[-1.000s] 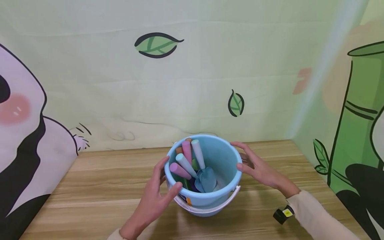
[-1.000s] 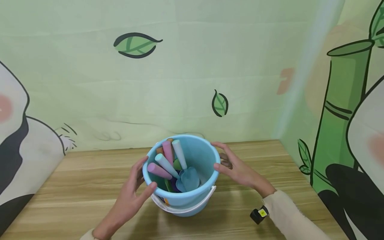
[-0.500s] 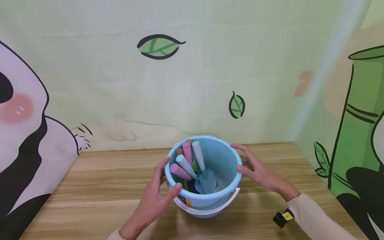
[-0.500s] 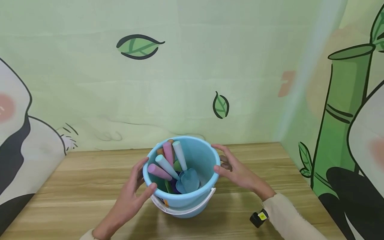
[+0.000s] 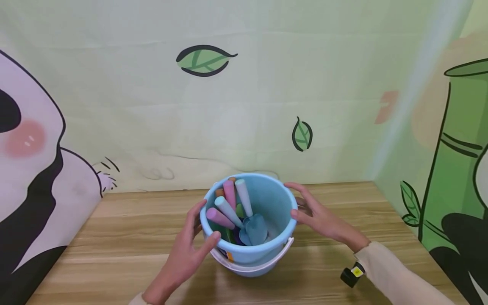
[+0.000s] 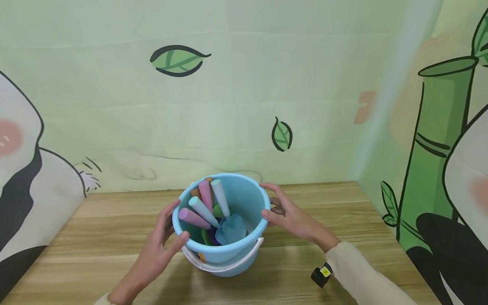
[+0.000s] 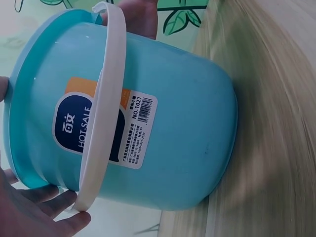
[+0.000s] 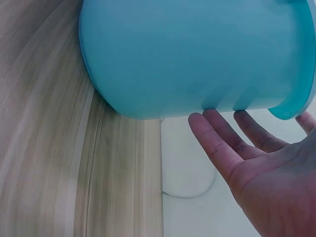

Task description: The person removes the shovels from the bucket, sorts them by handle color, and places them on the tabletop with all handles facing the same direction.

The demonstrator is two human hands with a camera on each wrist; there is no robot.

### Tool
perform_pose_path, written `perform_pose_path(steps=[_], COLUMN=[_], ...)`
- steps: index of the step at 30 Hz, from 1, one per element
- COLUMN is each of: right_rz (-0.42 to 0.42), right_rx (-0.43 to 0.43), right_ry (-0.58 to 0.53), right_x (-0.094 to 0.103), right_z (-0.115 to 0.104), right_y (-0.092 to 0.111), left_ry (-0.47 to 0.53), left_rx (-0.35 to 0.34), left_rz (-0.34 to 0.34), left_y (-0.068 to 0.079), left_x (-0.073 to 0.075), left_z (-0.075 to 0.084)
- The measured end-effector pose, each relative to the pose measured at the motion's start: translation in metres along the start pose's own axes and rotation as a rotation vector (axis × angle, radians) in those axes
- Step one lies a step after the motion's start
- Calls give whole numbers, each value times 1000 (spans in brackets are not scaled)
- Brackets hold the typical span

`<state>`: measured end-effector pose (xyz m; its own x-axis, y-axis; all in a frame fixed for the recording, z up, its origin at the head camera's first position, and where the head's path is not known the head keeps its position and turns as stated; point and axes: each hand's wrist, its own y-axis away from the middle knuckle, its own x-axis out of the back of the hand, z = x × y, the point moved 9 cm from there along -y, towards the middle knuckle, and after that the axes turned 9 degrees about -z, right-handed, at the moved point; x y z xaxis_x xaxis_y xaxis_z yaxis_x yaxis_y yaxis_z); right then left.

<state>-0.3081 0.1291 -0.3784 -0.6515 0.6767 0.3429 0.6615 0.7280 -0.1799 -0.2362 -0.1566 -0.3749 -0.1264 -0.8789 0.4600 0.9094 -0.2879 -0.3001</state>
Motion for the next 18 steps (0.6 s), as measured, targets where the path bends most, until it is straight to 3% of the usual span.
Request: perform_pose_path(steps=[10,18], right_rz=[-30,-61], right_rx=[-31,-21], right_ry=[-3,-28], right_x=[-12,-27], right_z=[-2,-4], right_y=[-20,-41], left_ry=[-16,-9], left_rx=[2,43], left_rz=[18,23], left_y=[8,16], left_x=[20,39], left_z=[-7,-13])
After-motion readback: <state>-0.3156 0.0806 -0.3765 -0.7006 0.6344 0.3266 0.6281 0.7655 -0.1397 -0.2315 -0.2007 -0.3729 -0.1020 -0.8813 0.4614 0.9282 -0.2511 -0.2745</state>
